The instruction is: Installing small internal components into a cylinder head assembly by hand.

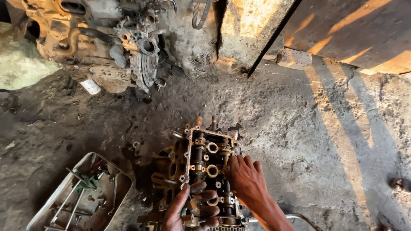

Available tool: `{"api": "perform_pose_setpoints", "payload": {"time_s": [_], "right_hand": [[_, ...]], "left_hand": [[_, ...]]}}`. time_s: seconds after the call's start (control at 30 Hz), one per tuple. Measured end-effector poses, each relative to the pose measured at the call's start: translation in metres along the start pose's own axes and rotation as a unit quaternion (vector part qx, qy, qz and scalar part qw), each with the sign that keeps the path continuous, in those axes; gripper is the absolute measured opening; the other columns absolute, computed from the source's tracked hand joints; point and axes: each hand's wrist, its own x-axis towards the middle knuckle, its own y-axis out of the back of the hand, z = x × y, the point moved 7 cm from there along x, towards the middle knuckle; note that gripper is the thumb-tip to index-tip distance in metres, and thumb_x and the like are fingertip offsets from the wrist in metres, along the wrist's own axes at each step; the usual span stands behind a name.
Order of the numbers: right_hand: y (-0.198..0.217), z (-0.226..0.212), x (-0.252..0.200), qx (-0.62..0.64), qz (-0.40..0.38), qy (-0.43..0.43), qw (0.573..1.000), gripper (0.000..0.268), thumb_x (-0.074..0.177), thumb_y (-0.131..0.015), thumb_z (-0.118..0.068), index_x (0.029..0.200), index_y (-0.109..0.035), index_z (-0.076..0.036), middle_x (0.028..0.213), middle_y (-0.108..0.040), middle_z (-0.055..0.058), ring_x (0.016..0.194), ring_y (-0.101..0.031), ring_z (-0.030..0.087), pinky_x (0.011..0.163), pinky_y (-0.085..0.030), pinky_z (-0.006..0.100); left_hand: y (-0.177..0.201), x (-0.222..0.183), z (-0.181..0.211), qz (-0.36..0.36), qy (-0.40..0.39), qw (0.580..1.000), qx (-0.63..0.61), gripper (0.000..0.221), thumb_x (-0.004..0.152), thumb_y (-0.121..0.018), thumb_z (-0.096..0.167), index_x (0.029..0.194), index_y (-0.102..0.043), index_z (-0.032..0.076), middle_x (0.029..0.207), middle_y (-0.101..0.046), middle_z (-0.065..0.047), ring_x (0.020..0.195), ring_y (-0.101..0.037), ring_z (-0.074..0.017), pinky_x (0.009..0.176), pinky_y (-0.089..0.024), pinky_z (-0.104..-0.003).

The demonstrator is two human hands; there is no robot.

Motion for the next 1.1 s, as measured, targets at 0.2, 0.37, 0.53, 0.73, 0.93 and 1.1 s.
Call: {"api": "perform_pose_setpoints", "payload": {"time_s": [0.2,0.37,0.53,0.73,0.93,1.1], "right_hand": [[-0.013,0.000,0.008,0.026,0.005,0.026,0.999,0.026,0.106,-0.049,-0.044,0.113,-0.056,-0.020,0.092,-0.062,-0.002,0.084,-0.052,0.018,0.088,-0.044,0.041],[-0.011,0.003,0.014,-0.008,0.034,0.043,0.998,0.046,0.105,-0.043,-0.059,0.086,-0.059,-0.021,0.082,-0.061,-0.005,0.086,-0.053,0.018,0.088,-0.043,0.041],[0.010,-0.002,0.012,-0.053,0.055,0.083,0.994,0.045,0.099,-0.052,-0.060,0.109,-0.061,-0.017,0.096,-0.060,0.004,0.089,-0.052,0.023,0.089,-0.045,0.046],[-0.002,-0.001,0.009,-0.019,0.064,0.076,0.995,0.031,0.101,-0.054,-0.048,0.104,-0.062,-0.018,0.100,-0.059,0.003,0.093,-0.051,0.022,0.092,-0.044,0.047],[0.003,0.003,0.004,-0.035,0.075,0.054,0.995,0.041,0.101,-0.050,-0.058,0.098,-0.061,-0.019,0.104,-0.056,0.004,0.093,-0.052,0.023,0.093,-0.046,0.050],[0.008,-0.005,0.000,-0.019,0.081,0.043,0.996,0.030,0.099,-0.061,-0.046,0.112,-0.062,-0.019,0.122,-0.056,0.012,0.099,-0.054,0.028,0.089,-0.049,0.051]], "left_hand": [[0.000,0.001,-0.002,0.011,0.003,1.000,0.016,0.054,0.099,-0.054,0.045,0.134,-0.065,0.006,0.122,-0.069,-0.027,0.091,-0.063,-0.0453,0.070,-0.049,-0.056],[0.001,0.000,0.001,0.025,0.000,0.999,0.031,0.055,0.098,-0.053,0.046,0.134,-0.065,0.006,0.123,-0.069,-0.026,0.092,-0.062,-0.0453,0.071,-0.048,-0.056],[-0.010,-0.014,0.003,0.050,-0.022,0.998,0.008,0.053,0.101,-0.053,0.043,0.133,-0.066,0.002,0.120,-0.070,-0.027,0.090,-0.061,-0.0447,0.070,-0.047,-0.055],[-0.006,-0.011,0.004,0.055,-0.026,0.998,0.035,0.058,0.097,-0.055,0.044,0.136,-0.067,0.004,0.121,-0.070,-0.026,0.092,-0.063,-0.0448,0.073,-0.053,-0.058],[-0.012,-0.018,0.004,0.066,-0.027,0.997,0.038,0.057,0.097,-0.055,0.043,0.136,-0.067,0.003,0.120,-0.070,-0.027,0.092,-0.062,-0.0443,0.073,-0.053,-0.058],[-0.011,-0.009,0.001,0.002,-0.038,0.999,0.013,0.054,0.099,-0.056,0.041,0.133,-0.067,0.001,0.115,-0.072,-0.027,0.088,-0.066,-0.0425,0.067,-0.056,-0.054]]}}
